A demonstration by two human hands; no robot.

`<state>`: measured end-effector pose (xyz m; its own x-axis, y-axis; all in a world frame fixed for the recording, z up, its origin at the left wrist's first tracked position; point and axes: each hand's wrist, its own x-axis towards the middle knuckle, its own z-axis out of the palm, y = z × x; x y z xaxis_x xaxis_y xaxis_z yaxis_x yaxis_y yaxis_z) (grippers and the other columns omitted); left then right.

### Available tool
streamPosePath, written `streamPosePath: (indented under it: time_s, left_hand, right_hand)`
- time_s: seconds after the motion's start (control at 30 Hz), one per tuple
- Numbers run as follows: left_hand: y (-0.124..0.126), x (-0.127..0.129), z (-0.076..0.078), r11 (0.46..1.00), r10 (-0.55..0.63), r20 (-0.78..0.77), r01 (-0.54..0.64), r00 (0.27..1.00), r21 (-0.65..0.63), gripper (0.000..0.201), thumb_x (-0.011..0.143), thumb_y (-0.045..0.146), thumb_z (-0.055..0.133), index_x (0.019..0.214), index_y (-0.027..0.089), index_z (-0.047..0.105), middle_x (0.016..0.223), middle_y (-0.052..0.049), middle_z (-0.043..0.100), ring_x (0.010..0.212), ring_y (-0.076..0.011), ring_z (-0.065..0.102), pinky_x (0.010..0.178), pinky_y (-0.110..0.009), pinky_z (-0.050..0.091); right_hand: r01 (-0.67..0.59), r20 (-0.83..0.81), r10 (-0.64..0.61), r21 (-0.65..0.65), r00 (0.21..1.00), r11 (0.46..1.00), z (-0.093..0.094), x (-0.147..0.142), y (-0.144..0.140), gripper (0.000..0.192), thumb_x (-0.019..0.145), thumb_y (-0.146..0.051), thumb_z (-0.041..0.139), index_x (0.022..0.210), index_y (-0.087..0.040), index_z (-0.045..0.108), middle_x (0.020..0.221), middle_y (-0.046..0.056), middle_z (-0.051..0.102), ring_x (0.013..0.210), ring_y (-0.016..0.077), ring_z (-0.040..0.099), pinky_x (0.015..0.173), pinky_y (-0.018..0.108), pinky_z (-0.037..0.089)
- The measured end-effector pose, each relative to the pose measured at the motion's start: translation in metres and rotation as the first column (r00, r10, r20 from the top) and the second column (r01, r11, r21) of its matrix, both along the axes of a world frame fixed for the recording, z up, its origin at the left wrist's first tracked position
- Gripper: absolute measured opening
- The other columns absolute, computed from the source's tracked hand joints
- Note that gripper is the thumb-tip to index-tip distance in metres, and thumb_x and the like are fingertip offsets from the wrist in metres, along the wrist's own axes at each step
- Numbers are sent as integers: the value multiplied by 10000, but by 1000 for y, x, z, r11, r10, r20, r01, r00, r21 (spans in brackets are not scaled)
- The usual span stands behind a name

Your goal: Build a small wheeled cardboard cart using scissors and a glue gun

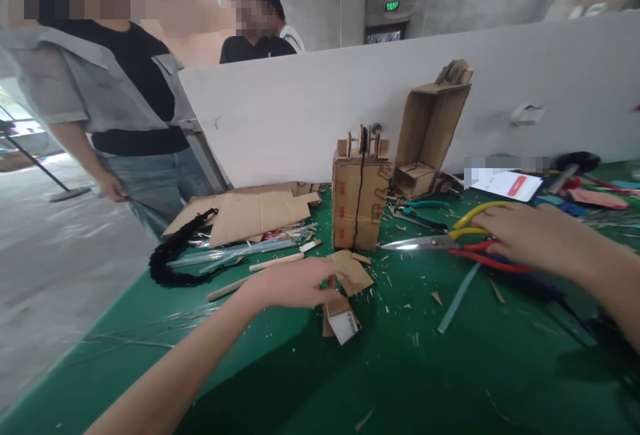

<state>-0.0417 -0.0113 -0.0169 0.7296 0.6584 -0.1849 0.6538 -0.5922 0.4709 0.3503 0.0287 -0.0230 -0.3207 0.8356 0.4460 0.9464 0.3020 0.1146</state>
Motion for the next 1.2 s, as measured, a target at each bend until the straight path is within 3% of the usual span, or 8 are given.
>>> streamPosePath:
  time_s: [0.1, 0.17, 0.33, 0.6, 0.77, 0.97, 1.1, 1.2]
  left_hand:
    - [9, -2, -6, 970, 192, 54, -198, 980, 143, 360, 910, 326, 315, 1194, 243, 520, 1072, -80, 610, 857, -209, 578, 666, -315, 437]
    - [14, -1, -14, 937, 196, 82, -211, 977, 277, 365, 897, 261, 322, 1208, 228, 511, 1168, -88, 566, 1036, -238, 520, 810, -358, 425]
    - [17, 8, -32, 928, 91, 27, -94, 995, 361, 410, 858, 303, 419, 1259, 252, 488, 1290, -77, 503, 1200, -276, 398, 973, -435, 335]
    - [15, 8, -31, 936, 161, -6, -151, 987, 319, 581, 778, 515, 505, 1262, 197, 468, 1116, -107, 538, 1069, -293, 442, 922, -437, 352]
    - [16, 8, -27, 956, 179, 8, -176, 984, 233, 583, 671, 630, 574, 1055, 194, 534, 1059, -86, 507, 1026, -285, 440, 871, -413, 367]
    - [19, 4, -23, 978, 208, 110, -211, 972, 9, 469, 659, 482, 663, 975, 210, 449, 913, -34, 520, 776, -186, 481, 629, -290, 373]
    - [26, -7, -17, 974, 205, 274, -169, 940, -148, 263, 768, 364, 573, 971, 216, 495, 894, -11, 528, 742, -146, 491, 639, -273, 393]
    - [33, -17, -17, 906, 366, 503, -177, 783, -384, 231, 780, 307, 575, 979, 204, 518, 931, -24, 553, 813, -154, 547, 730, -300, 439]
  right_hand:
    - [95, 287, -66, -89, 956, 991, 14, -4, -4, 124, 637, -210, 668, 760, -217, 660, 821, 110, 672, 730, 261, 591, 507, 318, 245]
    - [146, 313, -111, -93, 943, 985, 20, -17, -6, 87, 723, -244, 617, 779, -184, 646, 808, 135, 657, 713, 256, 592, 521, 331, 286]
    - [164, 224, -125, -163, 966, 973, 5, -69, 4, 213, 854, -299, 464, 873, -151, 616, 868, 136, 663, 782, 271, 624, 534, 312, 365]
    - [169, 47, -165, -124, 985, 978, -31, -127, 22, 277, 899, -227, 370, 1014, -115, 596, 993, 183, 646, 938, 292, 609, 623, 330, 456]
    - [-7, 6, 9, -195, 1000, 981, -26, -141, -8, 293, 887, -253, 383, 822, -159, 653, 757, 109, 666, 735, 247, 638, 599, 338, 466]
    - [-511, -138, 493, -301, 859, 805, -44, -153, -29, 374, 870, -149, 397, 1170, -263, 590, 1266, 39, 571, 1088, 221, 513, 880, 381, 405]
    - [-458, -47, 465, -287, 884, 841, -42, -150, -30, 249, 855, -209, 462, 996, -205, 668, 1059, 75, 664, 970, 239, 548, 820, 390, 382]
    - [-263, 165, 294, -183, 942, 947, -33, -143, -32, 221, 838, -266, 512, 736, -168, 682, 801, 90, 676, 852, 257, 570, 762, 394, 360]
